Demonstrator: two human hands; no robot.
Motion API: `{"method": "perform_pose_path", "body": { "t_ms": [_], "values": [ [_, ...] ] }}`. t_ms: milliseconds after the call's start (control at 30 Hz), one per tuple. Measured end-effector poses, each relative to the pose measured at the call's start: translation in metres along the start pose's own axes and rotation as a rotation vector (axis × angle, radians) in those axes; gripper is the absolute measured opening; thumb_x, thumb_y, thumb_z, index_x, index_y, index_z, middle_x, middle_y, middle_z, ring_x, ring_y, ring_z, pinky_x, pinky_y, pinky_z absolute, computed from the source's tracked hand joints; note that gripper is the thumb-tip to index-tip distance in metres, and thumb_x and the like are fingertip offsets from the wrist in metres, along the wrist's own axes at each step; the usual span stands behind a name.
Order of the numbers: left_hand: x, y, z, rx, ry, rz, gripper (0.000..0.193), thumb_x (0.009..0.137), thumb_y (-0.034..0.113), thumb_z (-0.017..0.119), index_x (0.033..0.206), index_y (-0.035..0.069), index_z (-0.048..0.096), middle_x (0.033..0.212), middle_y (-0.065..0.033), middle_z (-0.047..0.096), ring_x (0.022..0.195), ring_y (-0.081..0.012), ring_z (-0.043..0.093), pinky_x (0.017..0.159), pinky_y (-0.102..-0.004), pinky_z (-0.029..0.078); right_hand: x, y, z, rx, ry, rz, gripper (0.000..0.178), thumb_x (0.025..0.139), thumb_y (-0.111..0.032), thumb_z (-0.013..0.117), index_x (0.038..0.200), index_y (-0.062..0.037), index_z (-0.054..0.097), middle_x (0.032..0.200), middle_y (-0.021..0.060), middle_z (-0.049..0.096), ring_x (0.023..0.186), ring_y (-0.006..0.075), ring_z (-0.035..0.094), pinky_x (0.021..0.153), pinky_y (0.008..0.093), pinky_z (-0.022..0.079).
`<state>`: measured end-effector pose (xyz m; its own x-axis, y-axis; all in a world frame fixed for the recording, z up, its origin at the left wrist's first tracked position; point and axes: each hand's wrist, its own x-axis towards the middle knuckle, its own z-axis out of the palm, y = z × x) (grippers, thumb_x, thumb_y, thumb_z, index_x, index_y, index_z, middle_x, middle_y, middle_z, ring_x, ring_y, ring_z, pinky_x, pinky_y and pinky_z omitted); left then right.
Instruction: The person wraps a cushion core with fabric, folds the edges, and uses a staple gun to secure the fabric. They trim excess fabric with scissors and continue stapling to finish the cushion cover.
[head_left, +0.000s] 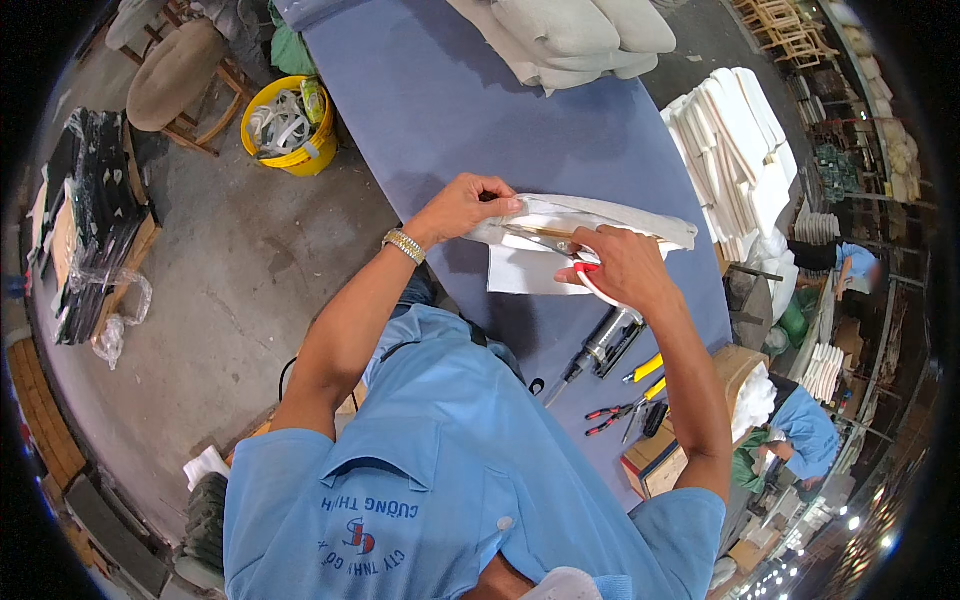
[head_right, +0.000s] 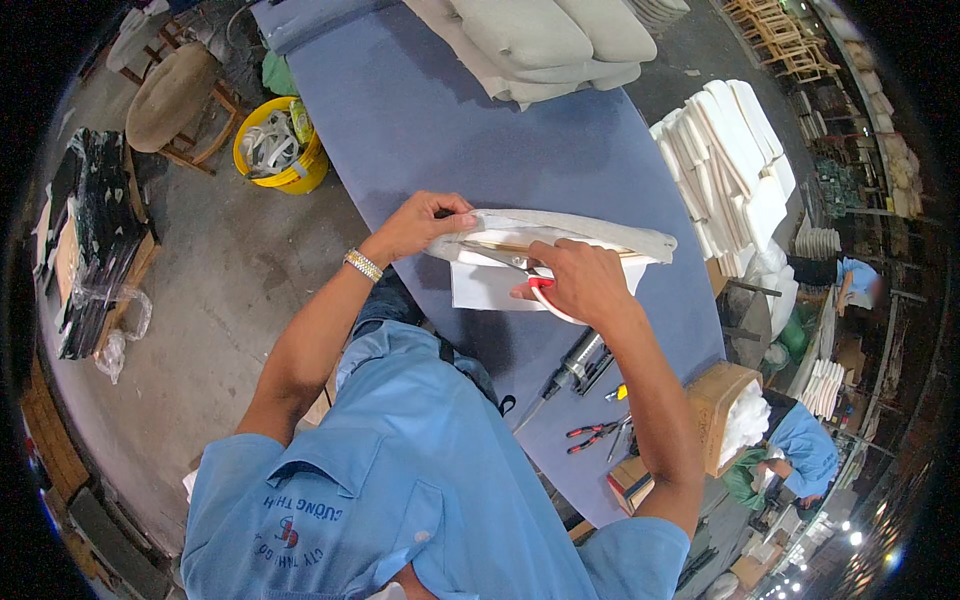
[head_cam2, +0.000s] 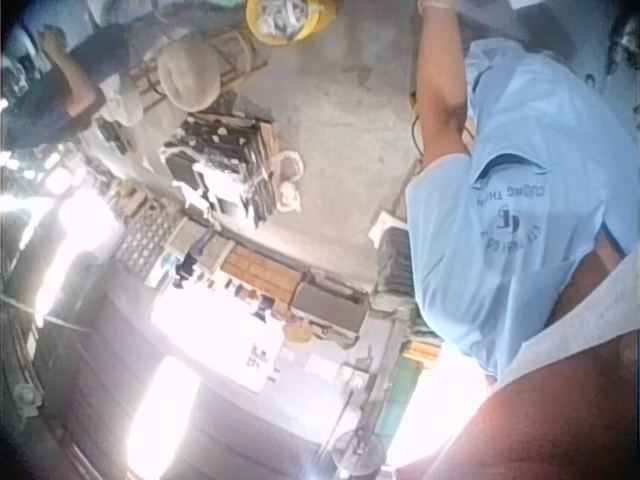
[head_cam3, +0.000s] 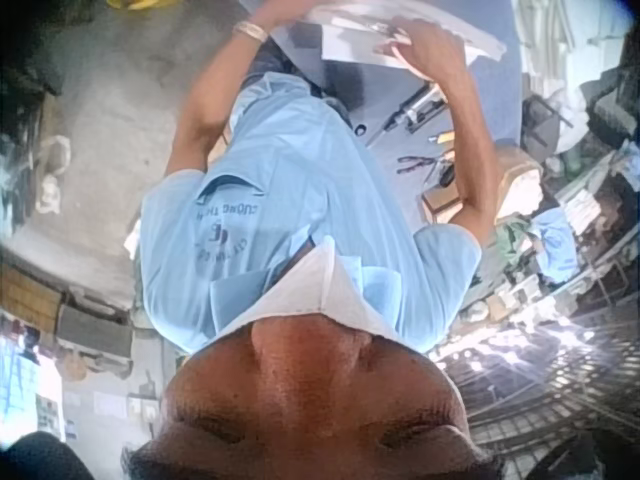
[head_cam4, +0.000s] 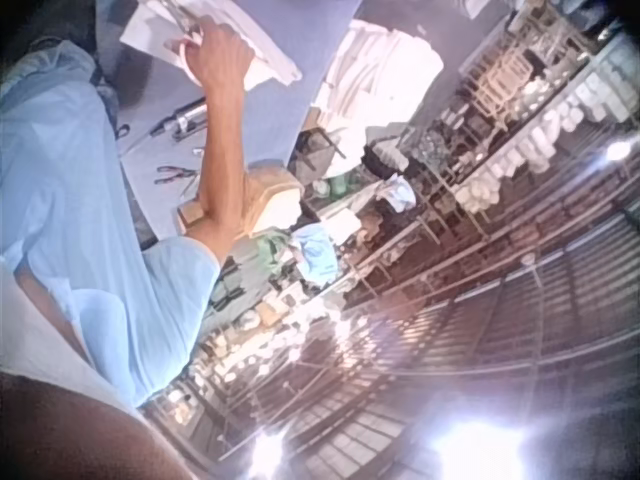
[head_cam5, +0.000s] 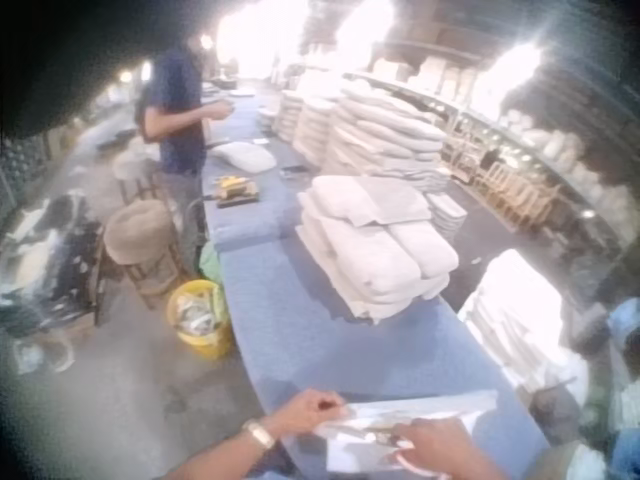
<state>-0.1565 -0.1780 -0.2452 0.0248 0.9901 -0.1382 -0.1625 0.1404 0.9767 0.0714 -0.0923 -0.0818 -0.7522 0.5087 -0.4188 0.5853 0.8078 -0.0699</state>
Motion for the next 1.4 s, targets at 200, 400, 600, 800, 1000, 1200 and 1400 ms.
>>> {"method": "perform_pose_path", "body": {
  "t_ms": [200,400,600,800,1000,1200,1400],
  "values": [
    [-0.001,0.002,-0.001,-0.019,-0.022,-0.019,0.023,0.097,0.026,0.074,0.1,0.004,0.077,0.099,-0.0007,0.073,0.09,-0.0087,0.06,0.084,-0.0269,0.048,0.003,0.002,0.001,0.012,0.01,-0.024,0.061,0.075,-0.068,0.074,0.108,-0.0163,0.073,0.086,0.0104,0.072,0.084,0.0335,0.072,0.069,0.0473,0.054],
    [0.004,0.007,0.0,-0.014,-0.054,-0.007,0.023,0.095,0.025,0.076,0.1,0.002,0.077,0.109,-0.0044,0.074,0.096,-0.0114,0.062,0.088,-0.0287,0.049,0.007,0.003,0.003,0.031,0.021,-0.068,0.061,0.077,-0.068,0.073,0.109,-0.0163,0.073,0.088,0.0114,0.072,0.085,0.0346,0.071,0.071,0.0481,0.054],
    [0.012,0.015,0.001,-0.014,-0.133,0.02,0.024,0.093,0.023,0.077,0.099,0.001,0.079,0.116,-0.0082,0.072,0.101,-0.0152,0.063,0.094,-0.0311,0.049,0.012,0.007,0.006,0.059,0.037,-0.126,0.059,0.078,-0.064,0.075,0.111,-0.015,0.072,0.088,0.0121,0.071,0.084,0.0346,0.07,0.072,0.0468,0.052],
    [0.013,0.017,0.0,-0.008,-0.126,-0.022,0.025,0.092,0.025,0.078,0.099,0.0,0.079,0.116,-0.0076,0.072,0.103,-0.0149,0.063,0.095,-0.0313,0.048,0.016,0.011,0.017,0.039,0.025,-0.147,0.053,0.086,-0.062,0.068,0.109,-0.0141,0.072,0.089,0.0142,0.074,0.083,0.0364,0.071,0.072,0.0484,0.052],
    [0.013,0.008,-0.003,-0.044,-0.115,-0.04,0.025,0.094,0.026,0.076,0.098,0.002,0.078,0.115,-0.0063,0.073,0.1,-0.0133,0.061,0.093,-0.0291,0.048,0.02,0.013,0.02,0.018,-0.024,-0.129,0.053,0.089,-0.063,0.064,0.111,-0.0154,0.072,0.086,0.0147,0.074,0.084,0.0372,0.071,0.073,0.0494,0.053],
    [0.011,0.007,-0.004,-0.032,-0.108,-0.068,0.025,0.097,0.028,0.073,0.101,0.003,0.077,0.101,0.0003,0.073,0.089,-0.0078,0.06,0.083,-0.0258,0.049,0.015,0.012,0.008,0.073,-0.001,-0.133,0.058,0.081,-0.066,0.071,0.11,-0.0154,0.073,0.091,0.0133,0.075,0.087,0.0358,0.072,0.075,0.0485,0.054],
    [0.01,0.008,-0.003,-0.05,-0.113,-0.063,0.024,0.1,0.029,0.071,0.104,0.005,0.076,0.09,0.0056,0.07,0.083,-0.0043,0.057,0.075,-0.0232,0.047,0.014,0.009,0.005,0.091,-0.017,-0.102,0.062,0.079,-0.066,0.073,0.112,-0.0144,0.073,0.095,0.0132,0.075,0.089,0.0355,0.072,0.077,0.0482,0.054]
  ]
}}
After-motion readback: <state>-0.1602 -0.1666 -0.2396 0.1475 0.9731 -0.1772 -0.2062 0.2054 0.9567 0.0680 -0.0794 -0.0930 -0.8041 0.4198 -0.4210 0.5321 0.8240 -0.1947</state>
